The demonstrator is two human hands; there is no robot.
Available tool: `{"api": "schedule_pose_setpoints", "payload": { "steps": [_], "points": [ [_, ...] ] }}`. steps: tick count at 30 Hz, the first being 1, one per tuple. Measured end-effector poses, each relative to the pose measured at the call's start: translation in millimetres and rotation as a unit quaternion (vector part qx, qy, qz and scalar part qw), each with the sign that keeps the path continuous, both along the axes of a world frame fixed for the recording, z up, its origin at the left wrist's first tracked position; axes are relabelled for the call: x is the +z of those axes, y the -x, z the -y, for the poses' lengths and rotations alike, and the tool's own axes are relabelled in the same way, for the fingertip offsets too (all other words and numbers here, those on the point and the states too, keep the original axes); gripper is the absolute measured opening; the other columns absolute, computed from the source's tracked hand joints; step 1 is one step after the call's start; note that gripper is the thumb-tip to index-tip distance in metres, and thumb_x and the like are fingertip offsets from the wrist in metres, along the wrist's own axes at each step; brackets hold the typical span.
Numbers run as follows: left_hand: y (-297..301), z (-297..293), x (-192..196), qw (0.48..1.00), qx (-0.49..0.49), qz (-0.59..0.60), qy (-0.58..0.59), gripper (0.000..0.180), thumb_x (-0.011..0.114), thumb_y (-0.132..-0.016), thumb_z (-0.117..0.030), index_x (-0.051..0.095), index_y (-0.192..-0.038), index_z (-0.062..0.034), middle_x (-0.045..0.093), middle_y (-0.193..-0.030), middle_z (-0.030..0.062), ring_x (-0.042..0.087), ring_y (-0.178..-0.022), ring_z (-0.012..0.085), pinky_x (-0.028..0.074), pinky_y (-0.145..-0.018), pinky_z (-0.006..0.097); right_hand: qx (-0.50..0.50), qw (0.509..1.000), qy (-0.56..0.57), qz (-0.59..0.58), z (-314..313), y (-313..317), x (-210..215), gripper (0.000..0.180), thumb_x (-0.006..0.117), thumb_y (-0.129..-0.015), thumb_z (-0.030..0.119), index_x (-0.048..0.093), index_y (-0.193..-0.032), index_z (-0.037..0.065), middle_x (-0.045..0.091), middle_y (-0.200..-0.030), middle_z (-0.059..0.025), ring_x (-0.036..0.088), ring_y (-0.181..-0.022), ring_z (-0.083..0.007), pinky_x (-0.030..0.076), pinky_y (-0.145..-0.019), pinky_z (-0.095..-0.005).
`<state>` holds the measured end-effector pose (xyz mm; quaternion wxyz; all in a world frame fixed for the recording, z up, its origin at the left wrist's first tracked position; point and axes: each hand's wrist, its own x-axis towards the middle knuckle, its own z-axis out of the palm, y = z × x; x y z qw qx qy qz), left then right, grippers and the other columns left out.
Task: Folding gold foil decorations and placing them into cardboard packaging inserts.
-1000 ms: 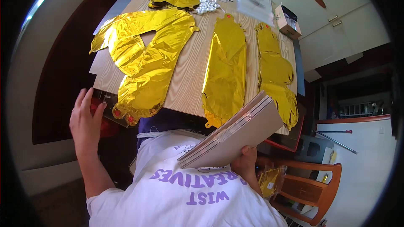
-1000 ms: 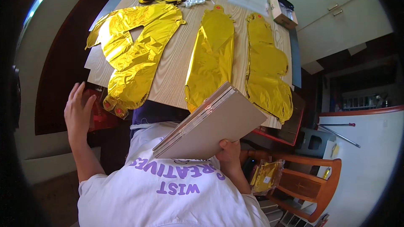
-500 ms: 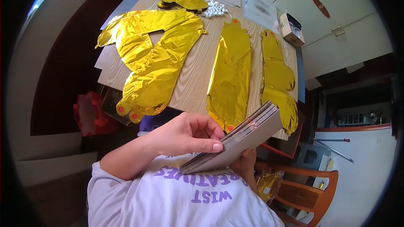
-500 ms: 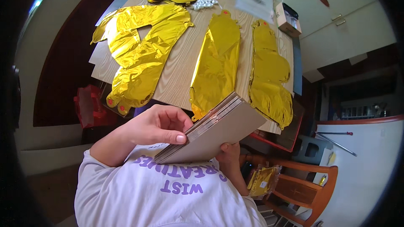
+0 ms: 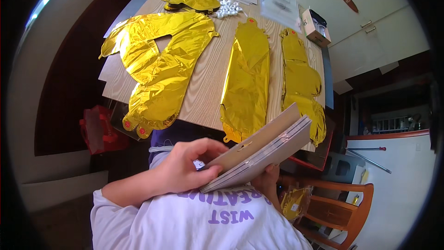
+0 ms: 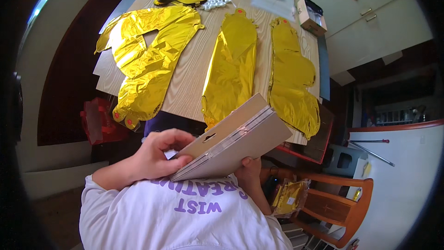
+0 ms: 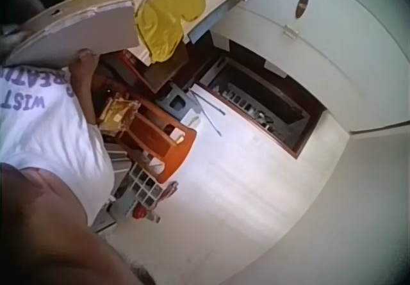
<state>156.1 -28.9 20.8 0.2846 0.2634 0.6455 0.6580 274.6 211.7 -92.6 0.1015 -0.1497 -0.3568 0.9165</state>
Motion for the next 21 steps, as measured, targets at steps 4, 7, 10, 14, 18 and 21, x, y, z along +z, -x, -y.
{"api": "schedule_pose_setpoints", "payload": {
  "steps": [4, 7, 10, 14, 18, 21],
  "points": [
    [-21.0, -0.6, -36.2, 0.96, 0.028, 0.265, -0.085, 0.025, 0.066, -0.086, -0.006, 0.06, -0.109, 0.0013, 0.066, -0.099, 0.0032, 0.06, -0.09, 0.0081, 0.05, -0.082, 0.025, -0.045, 0.999, 0.011, 0.008, 8.1, 3.7, 4.2, 0.067, 0.084, -0.062, 0.026, 0.052, -0.117, 0.005, 0.06, -0.114, -0.0079, 0.058, -0.106, -0.0285, 0.049, -0.095, -0.0428],
    [-19.6, -10.1, -35.0, 0.965, 0.022, 0.225, -0.135, 0.021, 0.064, -0.087, -0.004, 0.062, -0.107, 0.0016, 0.063, -0.102, 0.0031, 0.058, -0.093, 0.0086, 0.048, -0.084, 0.025, -0.014, 1.0, 0.023, -0.003, 10.3, 12.1, 7.5, 0.071, 0.085, -0.064, 0.031, 0.052, -0.123, 0.007, 0.062, -0.111, -0.0038, 0.059, -0.106, -0.0228, 0.049, -0.093, -0.0403],
    [-11.3, -29.1, -17.1, 0.984, 0.032, 0.102, -0.145, 0.02, 0.062, -0.087, -0.004, 0.062, -0.107, 0.0031, 0.063, -0.101, 0.0067, 0.059, -0.091, 0.0118, 0.047, -0.08, 0.025, -0.027, 0.995, 0.056, -0.073, 13.9, 24.8, 8.9, 0.064, 0.082, -0.069, 0.027, 0.053, -0.123, 0.008, 0.061, -0.116, -0.0048, 0.059, -0.108, -0.0232, 0.048, -0.095, -0.0418],
    [17.8, -47.0, 28.1, 0.972, -0.012, -0.209, -0.111, 0.02, 0.061, -0.083, 0.001, 0.062, -0.104, 0.0008, 0.062, -0.091, 0.0117, 0.063, -0.079, 0.0224, 0.05, -0.069, 0.03, 0.057, 0.972, 0.163, -0.157, 1.8, 41.1, 8.5, 0.053, 0.072, -0.081, 0.026, 0.052, -0.127, 0.009, 0.058, -0.126, -0.0069, 0.057, -0.113, -0.0246, 0.045, -0.099, -0.0431],
    [45.9, -56.5, 74.9, 0.922, -0.035, -0.38, -0.072, 0.021, 0.062, -0.08, 0.003, 0.062, -0.101, -0.0009, 0.06, -0.085, 0.0149, 0.062, -0.073, 0.0301, 0.051, -0.063, 0.033, 0.045, 0.967, 0.151, -0.198, 5.3, 58.5, 38.5, 0.048, 0.059, -0.09, 0.031, 0.049, -0.131, 0.008, 0.054, -0.131, -0.009, 0.051, -0.121, -0.0266, 0.038, -0.105, -0.0447],
    [76.8, -47.6, 109.5, 0.971, 0.025, -0.236, 0.029, 0.015, 0.062, -0.088, -0.008, 0.062, -0.101, -0.0005, 0.064, -0.087, 0.0098, 0.065, -0.077, 0.0163, 0.05, -0.062, 0.028, 0.013, 0.972, 0.132, -0.193, -7.7, 66.8, 39.2, 0.054, 0.058, -0.091, 0.032, 0.043, -0.136, 0.008, 0.047, -0.138, -0.0093, 0.044, -0.127, -0.0274, 0.034, -0.107, -0.0465]
  ]
}}
